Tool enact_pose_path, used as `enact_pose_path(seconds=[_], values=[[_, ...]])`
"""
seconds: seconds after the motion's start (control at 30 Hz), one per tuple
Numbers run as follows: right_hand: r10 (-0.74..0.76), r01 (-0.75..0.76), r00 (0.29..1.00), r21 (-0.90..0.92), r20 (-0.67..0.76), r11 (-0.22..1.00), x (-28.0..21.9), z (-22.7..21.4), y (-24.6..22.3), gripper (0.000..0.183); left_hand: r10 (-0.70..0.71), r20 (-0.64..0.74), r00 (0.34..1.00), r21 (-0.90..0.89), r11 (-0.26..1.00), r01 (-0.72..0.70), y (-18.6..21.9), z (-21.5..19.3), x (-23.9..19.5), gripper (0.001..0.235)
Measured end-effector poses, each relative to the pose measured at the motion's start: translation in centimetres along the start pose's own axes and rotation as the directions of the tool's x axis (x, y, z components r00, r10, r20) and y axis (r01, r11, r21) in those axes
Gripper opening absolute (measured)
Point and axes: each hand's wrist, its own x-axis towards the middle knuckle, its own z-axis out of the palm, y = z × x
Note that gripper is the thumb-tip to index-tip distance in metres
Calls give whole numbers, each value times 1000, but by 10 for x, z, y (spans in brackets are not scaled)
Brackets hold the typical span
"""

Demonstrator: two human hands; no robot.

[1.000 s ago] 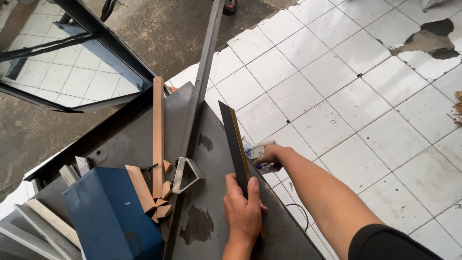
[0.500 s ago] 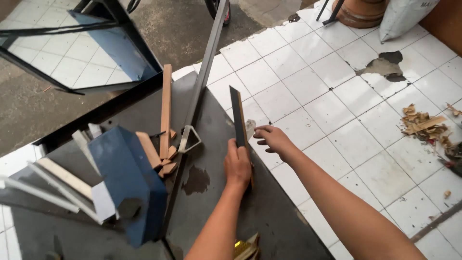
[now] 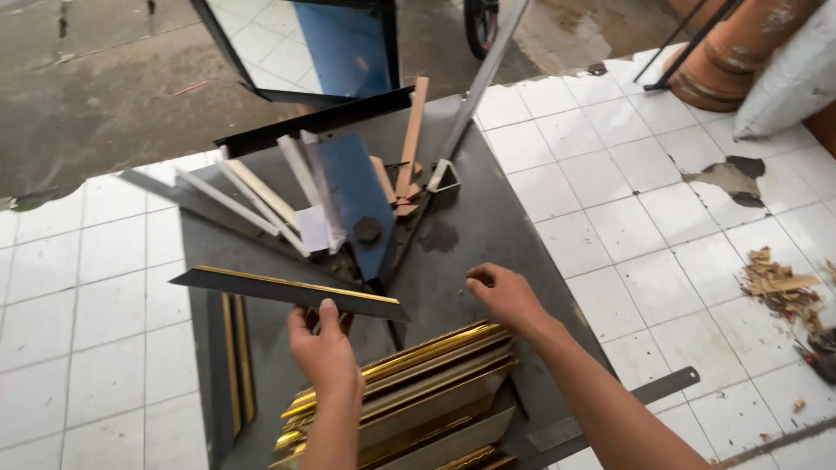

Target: Measuring and aligning decorative frame moldings on a miter cutting machine for precise sizing.

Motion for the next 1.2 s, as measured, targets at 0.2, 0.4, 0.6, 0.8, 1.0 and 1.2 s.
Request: enact_pose_path(seconds=[0.2, 0.4, 0.6, 0.8, 1.0, 1.2], values=[[-51, 89, 996, -650, 77, 755, 18, 32, -33, 42, -175, -31, 984, 254, 951, 177, -70, -44, 84, 59], [-63, 113, 994, -777, 94, 619, 25, 44, -28, 51, 169, 202, 965, 820, 510, -261, -43, -36, 72, 55], [-89, 148, 989, -838, 119, 525, 25, 50, -25, 60, 57, 387, 920, 903, 180, -390, -46, -47, 58, 67], [-98, 153, 988, -844, 119, 515, 26, 54, -24, 60, 80, 361, 929, 916, 155, -370, -63, -36, 70, 74], [-125, 174, 984, -847, 128, 502, 29, 52, -19, 60, 42, 383, 923, 913, 138, -385, -63, -34, 70, 71], [-149, 192, 979, -864, 137, 466, 31, 51, -17, 60, 48, 396, 917, 905, 149, -399, -64, -32, 67, 73]])
